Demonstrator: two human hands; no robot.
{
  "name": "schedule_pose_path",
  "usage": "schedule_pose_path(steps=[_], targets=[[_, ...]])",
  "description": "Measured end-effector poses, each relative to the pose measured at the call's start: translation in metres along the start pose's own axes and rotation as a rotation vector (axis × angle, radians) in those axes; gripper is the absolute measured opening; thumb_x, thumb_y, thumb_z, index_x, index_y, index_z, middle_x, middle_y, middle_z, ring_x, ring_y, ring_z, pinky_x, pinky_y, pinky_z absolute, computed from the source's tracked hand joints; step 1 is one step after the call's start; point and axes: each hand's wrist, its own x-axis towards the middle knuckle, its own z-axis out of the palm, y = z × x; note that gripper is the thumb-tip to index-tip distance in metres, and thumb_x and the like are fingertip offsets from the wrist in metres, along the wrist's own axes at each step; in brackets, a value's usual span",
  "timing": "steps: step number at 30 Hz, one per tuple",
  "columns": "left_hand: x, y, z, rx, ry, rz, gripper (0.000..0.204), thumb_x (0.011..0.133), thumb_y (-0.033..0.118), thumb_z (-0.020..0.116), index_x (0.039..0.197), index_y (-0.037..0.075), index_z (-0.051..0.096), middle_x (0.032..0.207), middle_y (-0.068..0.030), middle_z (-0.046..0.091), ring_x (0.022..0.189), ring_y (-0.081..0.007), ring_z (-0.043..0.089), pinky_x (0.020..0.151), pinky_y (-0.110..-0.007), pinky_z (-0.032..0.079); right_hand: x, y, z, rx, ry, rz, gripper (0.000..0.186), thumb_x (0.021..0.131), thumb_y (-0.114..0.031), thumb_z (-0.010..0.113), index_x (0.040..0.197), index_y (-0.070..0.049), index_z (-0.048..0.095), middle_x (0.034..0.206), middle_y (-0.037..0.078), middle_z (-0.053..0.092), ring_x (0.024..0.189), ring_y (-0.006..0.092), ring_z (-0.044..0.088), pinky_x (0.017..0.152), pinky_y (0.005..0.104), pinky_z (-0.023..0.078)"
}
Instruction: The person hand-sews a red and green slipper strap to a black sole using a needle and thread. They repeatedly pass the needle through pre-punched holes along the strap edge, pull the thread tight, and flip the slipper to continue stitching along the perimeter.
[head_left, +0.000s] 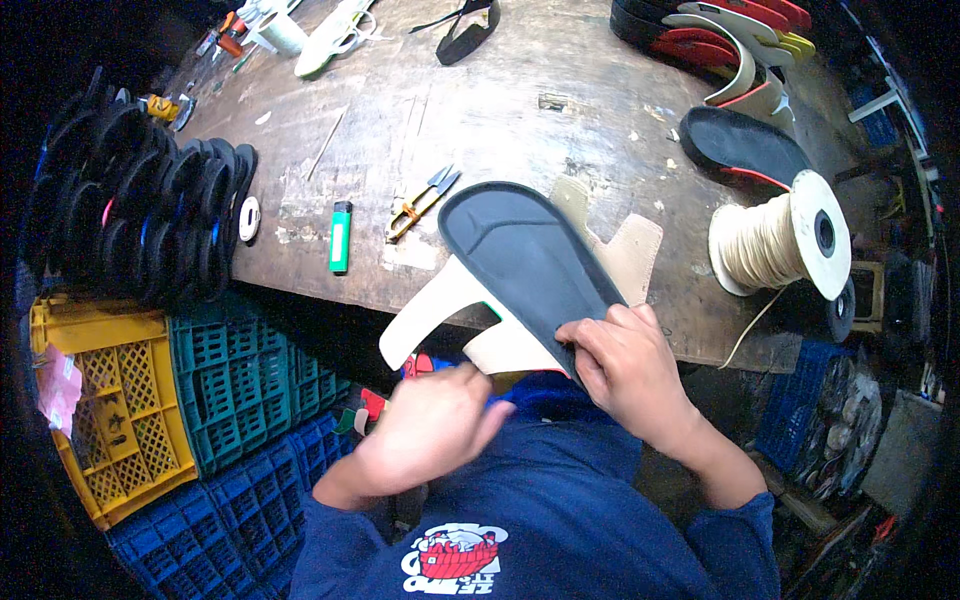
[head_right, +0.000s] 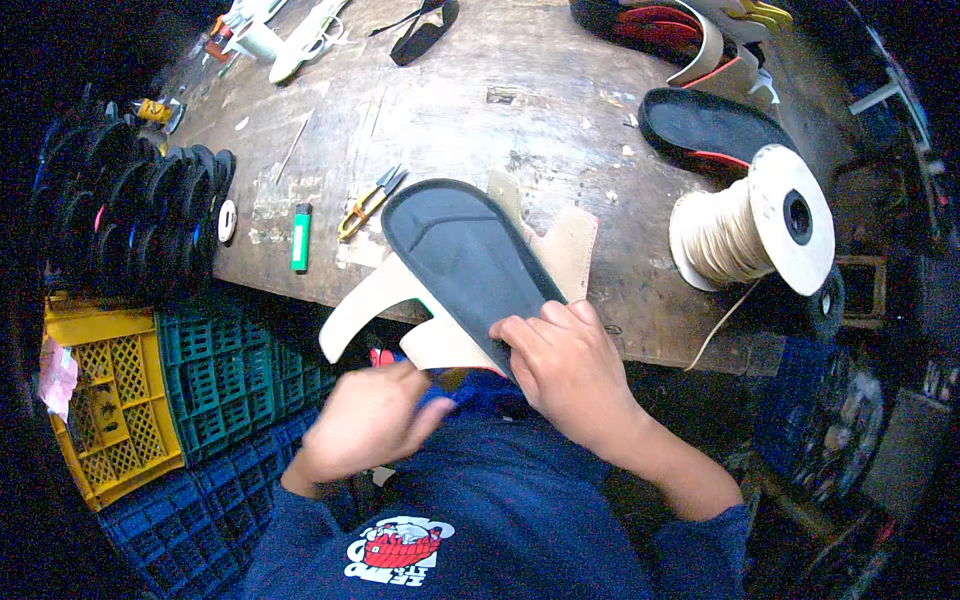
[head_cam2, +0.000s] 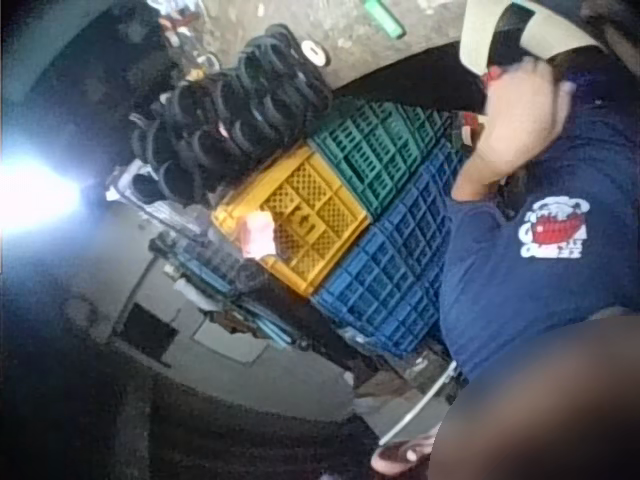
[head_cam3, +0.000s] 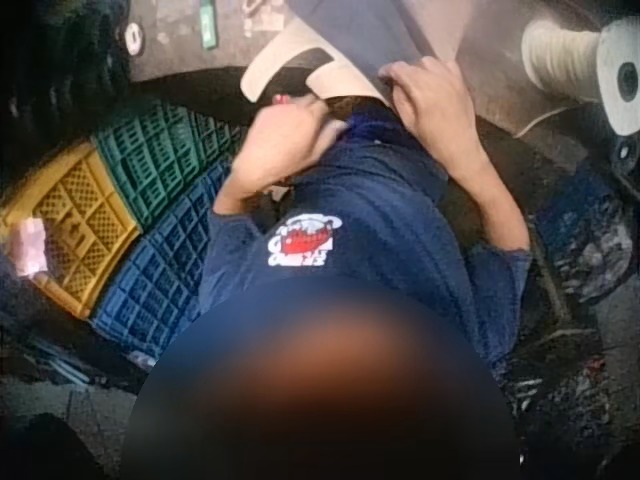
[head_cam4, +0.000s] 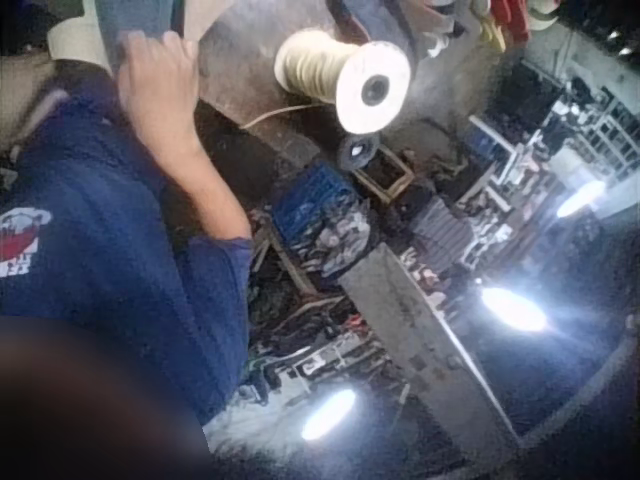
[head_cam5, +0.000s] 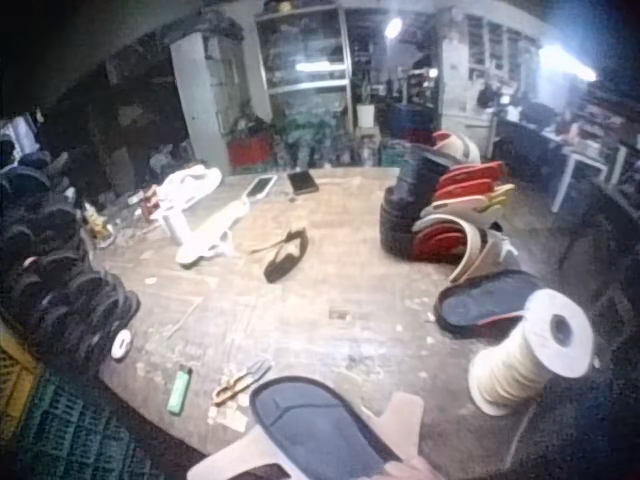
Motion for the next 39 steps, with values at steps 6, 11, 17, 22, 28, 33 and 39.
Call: schedule_pose_path(steps=[6,11,17,22,28,33,39], targets=[[0.058,-0.003,0.107,-0.463,0.506,0.256,0.023,0.094,0.014,0.062,0.113,0.007,0.072,0.106,-0.0194,0.071,0.102,-0.0372,0.067,0.091,-0.047,0.052,0.005,0.010,-0.008,0.006,-0.024,-0.016,0.021,0.081,-0.006,0.069,0.101,-0.013,0.067,0.081,0.003,0.065,0.080,0.0232,0.058,0.079,0.0380,0.043],[0.058,-0.015,0.141,-0.678,0.415,0.242,0.034,0.090,0.004,0.056,0.118,0.012,0.073,0.114,-0.0148,0.073,0.108,-0.0356,0.068,0.094,-0.046,0.053,0.005,0.011,-0.013,0.013,-0.081,-0.003,0.023,0.078,-0.006,0.071,0.099,-0.014,0.068,0.081,0.001,0.065,0.079,0.0222,0.058,0.079,0.0377,0.043],[0.054,-0.032,0.142,-0.581,0.329,0.336,0.041,0.091,0.007,0.059,0.131,0.014,0.068,0.123,-0.0120,0.072,0.116,-0.0367,0.066,0.100,-0.046,0.052,0.008,0.008,-0.015,-0.022,-0.129,-0.004,0.022,0.078,-0.007,0.071,0.099,-0.015,0.066,0.080,0.001,0.063,0.078,0.0222,0.056,0.077,0.0376,0.041],[0.059,-0.040,0.137,-0.894,0.127,0.453,0.020,0.098,0.017,0.057,0.117,0.011,0.063,0.096,-0.0072,0.063,0.087,-0.0279,0.061,0.076,-0.040,0.048,0.013,0.001,-0.008,-0.133,-0.064,0.038,0.016,0.087,-0.008,0.068,0.101,-0.012,0.062,0.077,0.003,0.057,0.077,0.0229,0.055,0.074,0.0384,0.039],[0.047,-0.035,0.134,-2.319,-0.944,0.020,0.016,0.104,0.025,0.055,0.101,0.009,0.055,0.070,0.0002,0.050,0.059,-0.0167,0.050,0.053,-0.031,0.039,0.013,-0.003,-0.001,-0.206,-0.032,0.067,0.012,0.093,-0.014,0.064,0.105,-0.011,0.060,0.074,0.004,0.057,0.076,0.0233,0.056,0.072,0.0393,0.040],[0.028,-0.038,0.125,-2.117,-0.764,-0.017,0.025,0.106,0.033,0.053,0.097,0.009,0.051,0.062,0.0014,0.046,0.049,-0.0136,0.048,0.045,-0.029,0.037,0.014,-0.004,0.001,-0.216,-0.028,0.088,0.010,0.094,-0.014,0.063,0.104,-0.011,0.060,0.072,0.005,0.057,0.077,0.0244,0.058,0.073,0.0398,0.041],[0.026,-0.033,0.116,-2.392,-0.928,0.085,0.032,0.108,0.040,0.048,0.101,0.010,0.046,0.062,0.0024,0.042,0.044,-0.0105,0.043,0.044,-0.028,0.034,0.014,-0.005,0.001,-0.231,-0.011,0.095,0.010,0.094,-0.014,0.062,0.103,-0.012,0.059,0.071,0.005,0.057,0.077,0.0250,0.058,0.074,0.0398,0.042]])
